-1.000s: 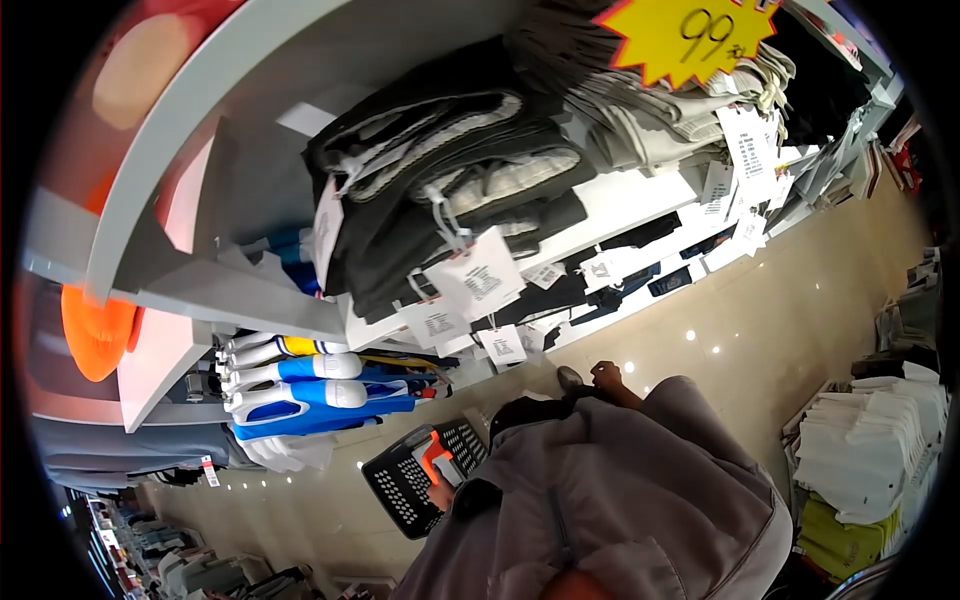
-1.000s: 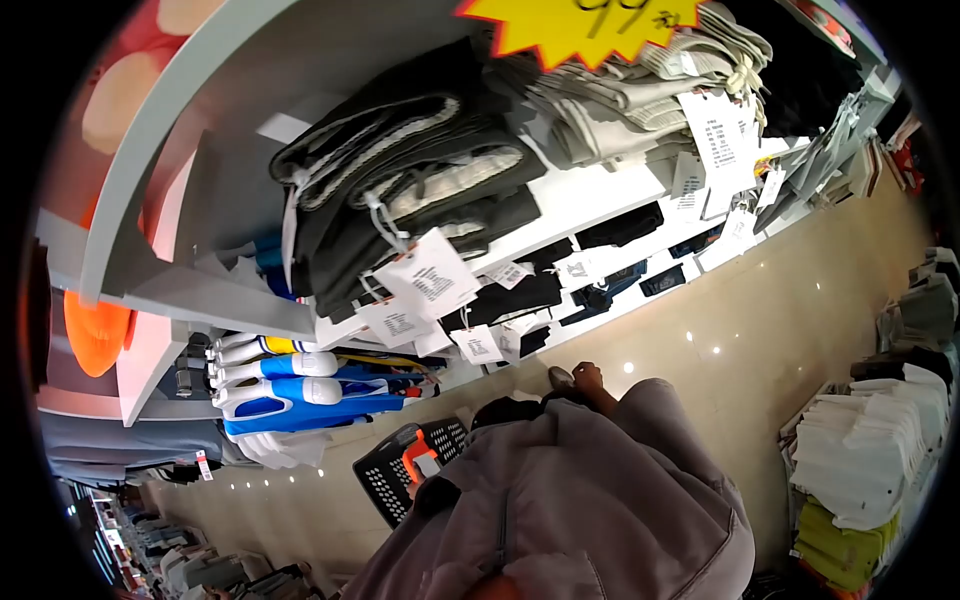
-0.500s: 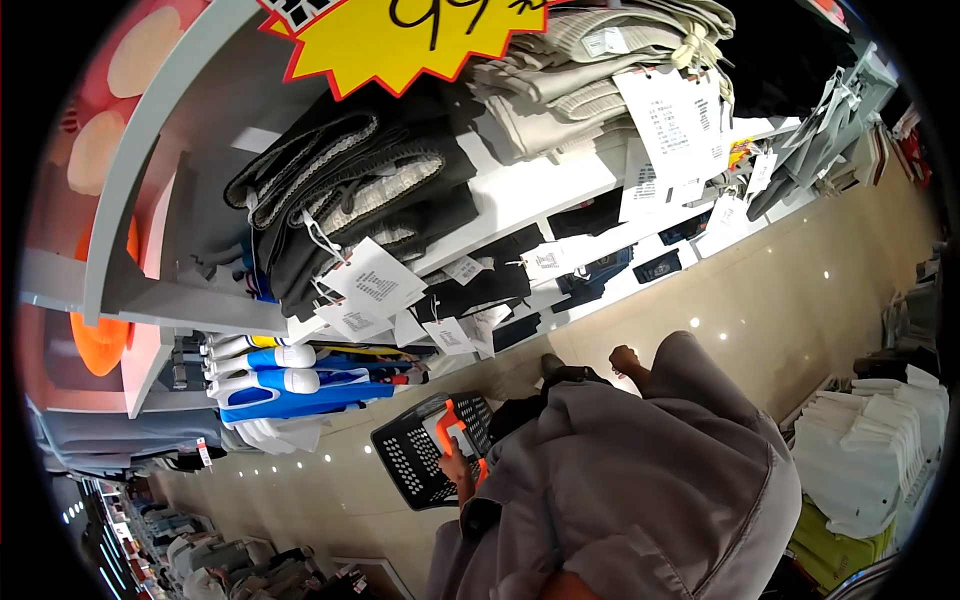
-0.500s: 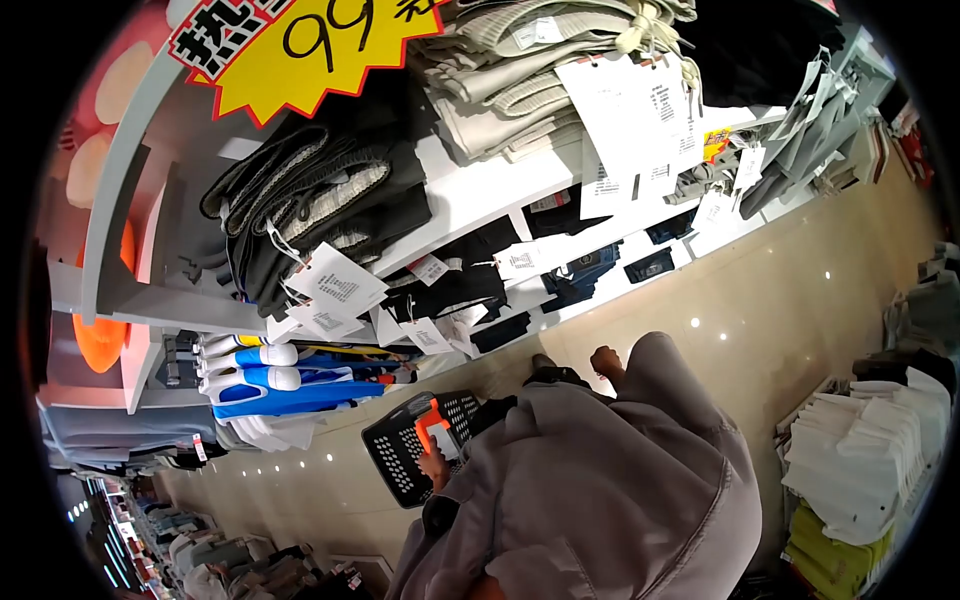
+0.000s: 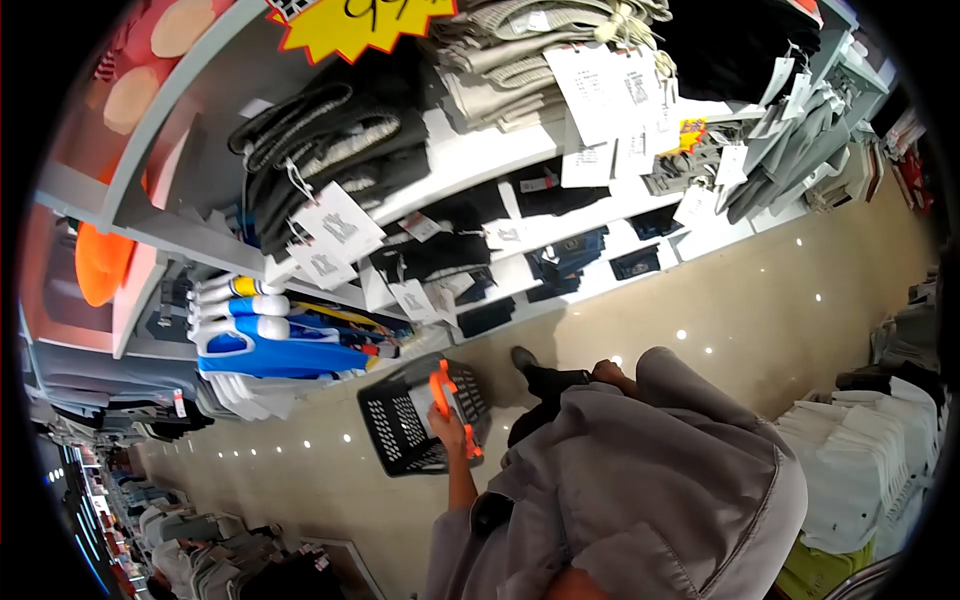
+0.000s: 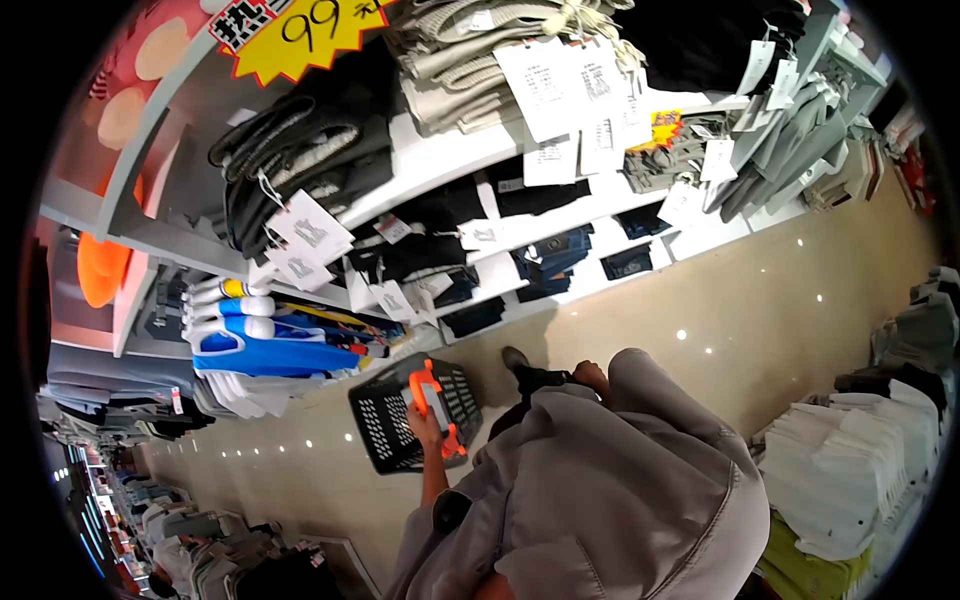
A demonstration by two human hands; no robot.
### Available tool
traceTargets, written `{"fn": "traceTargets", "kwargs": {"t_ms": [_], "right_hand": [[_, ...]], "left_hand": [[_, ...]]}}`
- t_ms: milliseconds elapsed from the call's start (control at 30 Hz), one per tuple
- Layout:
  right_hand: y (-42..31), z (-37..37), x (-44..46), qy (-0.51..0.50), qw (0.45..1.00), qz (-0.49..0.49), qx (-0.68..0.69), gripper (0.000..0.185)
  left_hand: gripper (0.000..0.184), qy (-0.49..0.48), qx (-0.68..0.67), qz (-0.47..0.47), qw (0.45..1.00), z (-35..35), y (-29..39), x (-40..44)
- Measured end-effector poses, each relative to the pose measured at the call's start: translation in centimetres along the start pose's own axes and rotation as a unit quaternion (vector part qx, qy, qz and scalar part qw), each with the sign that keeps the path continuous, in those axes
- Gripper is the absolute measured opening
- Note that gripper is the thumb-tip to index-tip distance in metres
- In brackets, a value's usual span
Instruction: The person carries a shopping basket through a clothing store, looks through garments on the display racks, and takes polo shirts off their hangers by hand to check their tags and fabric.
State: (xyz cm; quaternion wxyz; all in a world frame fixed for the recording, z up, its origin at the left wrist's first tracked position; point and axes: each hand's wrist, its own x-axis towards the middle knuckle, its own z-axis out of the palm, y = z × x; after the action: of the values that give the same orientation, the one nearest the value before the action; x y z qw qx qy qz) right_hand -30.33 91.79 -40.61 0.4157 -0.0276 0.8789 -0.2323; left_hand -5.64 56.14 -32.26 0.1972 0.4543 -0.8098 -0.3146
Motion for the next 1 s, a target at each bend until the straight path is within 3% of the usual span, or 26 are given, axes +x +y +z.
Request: {"fn": "traceTargets", "kwargs": {"t_ms": [133, 300, 367, 567, 867, 933, 1000], "right_hand": [[7.1, -3.1, -3.1, 0.021, 0.999, 0.042, -0.017, 0.026], [14.1, -6.5, -6.6, 0.053, 0.993, 0.102, -0.027, 0.026], [16.8, -7.6, -7.5, 0.064, 0.990, 0.123, -0.029, 0.026], [22.1, -9.7, -6.6, 0.080, 0.984, 0.156, -0.013, 0.026], [25.0, -16.8, 1.1, 0.086, 0.990, 0.112, -0.009, 0.026], [24.6, -18.5, 3.1, 0.090, 0.992, 0.082, -0.016, 0.026], [24.4, -20.4, 5.7, 0.098, 0.994, 0.040, -0.036, 0.026]], "left_hand": [[0.027, 0.037, 0.027, 0.075, 0.996, 0.4, 4.0, -2.1], [0.024, 0.027, 0.106, 0.051, 0.993, 1.3, 6.3, -3.4], [0.026, -0.005, 0.150, -0.001, 0.989, 2.0, 6.8, -4.4], [0.023, 0.028, 0.201, 0.074, 0.976, 3.5, 9.2, -6.4], [0.025, 0.029, 0.223, 0.034, 0.974, 8.6, 15.5, -8.7], [0.026, -0.022, 0.222, -0.048, 0.974, 9.9, 17.2, -9.2], [0.027, -0.008, 0.222, -0.057, 0.973, 11.2, 18.6, -10.0]]}}
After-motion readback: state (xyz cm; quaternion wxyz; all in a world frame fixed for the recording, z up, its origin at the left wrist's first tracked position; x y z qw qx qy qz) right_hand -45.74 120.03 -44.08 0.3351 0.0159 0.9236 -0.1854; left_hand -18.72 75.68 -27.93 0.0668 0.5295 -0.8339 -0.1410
